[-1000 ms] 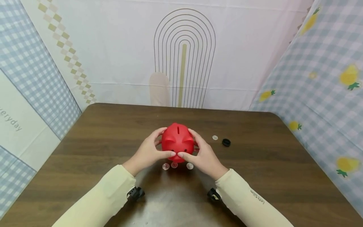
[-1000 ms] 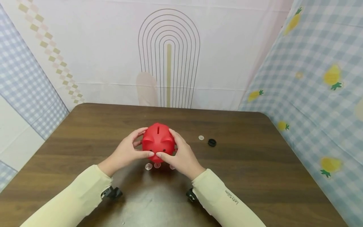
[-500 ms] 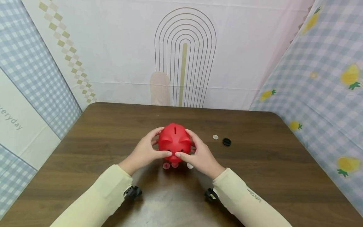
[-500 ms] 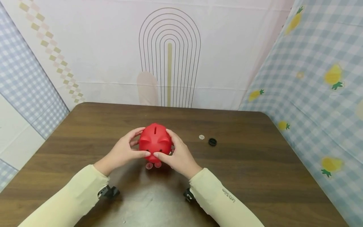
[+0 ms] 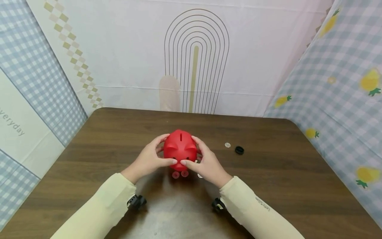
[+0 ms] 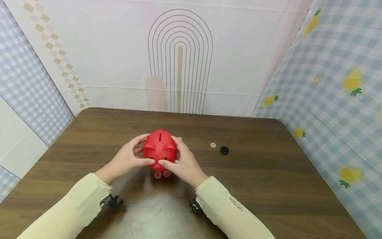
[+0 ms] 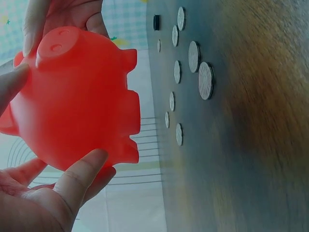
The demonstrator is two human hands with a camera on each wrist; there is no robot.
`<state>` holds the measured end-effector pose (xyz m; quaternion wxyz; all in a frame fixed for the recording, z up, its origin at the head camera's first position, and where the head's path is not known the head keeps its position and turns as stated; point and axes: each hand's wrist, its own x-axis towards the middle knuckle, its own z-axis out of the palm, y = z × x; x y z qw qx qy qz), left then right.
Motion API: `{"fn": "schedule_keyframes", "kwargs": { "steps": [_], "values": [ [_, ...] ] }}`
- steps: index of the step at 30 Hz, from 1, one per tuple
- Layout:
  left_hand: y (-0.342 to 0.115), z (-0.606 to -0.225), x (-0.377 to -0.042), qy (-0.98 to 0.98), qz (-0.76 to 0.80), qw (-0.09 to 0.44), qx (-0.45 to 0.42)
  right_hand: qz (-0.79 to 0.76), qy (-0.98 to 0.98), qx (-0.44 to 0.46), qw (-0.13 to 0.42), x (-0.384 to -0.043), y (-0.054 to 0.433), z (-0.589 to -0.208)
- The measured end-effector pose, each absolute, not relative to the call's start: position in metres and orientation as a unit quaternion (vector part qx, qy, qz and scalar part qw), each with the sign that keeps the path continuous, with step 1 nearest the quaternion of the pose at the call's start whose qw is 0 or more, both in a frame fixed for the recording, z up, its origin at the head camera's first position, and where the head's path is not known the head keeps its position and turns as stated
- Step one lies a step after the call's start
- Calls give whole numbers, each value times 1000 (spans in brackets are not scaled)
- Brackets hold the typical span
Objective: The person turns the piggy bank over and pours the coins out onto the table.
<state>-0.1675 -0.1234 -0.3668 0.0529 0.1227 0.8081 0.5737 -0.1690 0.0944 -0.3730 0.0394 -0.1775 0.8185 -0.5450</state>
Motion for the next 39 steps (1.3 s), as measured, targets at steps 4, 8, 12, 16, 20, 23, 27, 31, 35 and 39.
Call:
{"fn": "schedule_keyframes", "kwargs": {
  "steps": [4,8,12,16,20,23,27,31,35,39],
  "values": [
    [-126,-369,-170,808,574,54,124,-545,817,-180,47,-171,91,-374],
    [-129,-371,-170,811,569,57,123,-542,819,-180,54,-172,88,-375],
    [-132,-372,-170,812,567,56,124,-537,822,-181,58,-173,86,-377],
    [-135,-375,-171,810,570,55,124,-530,826,-182,62,-174,83,-378],
    [-137,-379,-173,808,574,56,123,-522,831,-181,65,-175,81,-380],
    [-139,-380,-174,807,574,57,125,-520,833,-178,66,-177,78,-381],
    [-143,-380,-176,810,570,57,122,-521,832,-177,72,-179,75,-382],
    [-147,-381,-177,816,564,56,116,-528,827,-175,81,-181,71,-383],
    [-150,-382,-179,821,557,51,116,-530,826,-175,79,-183,68,-384],
    [-152,-382,-181,819,560,50,110,-532,826,-173,77,-186,65,-385]
  ]
}}
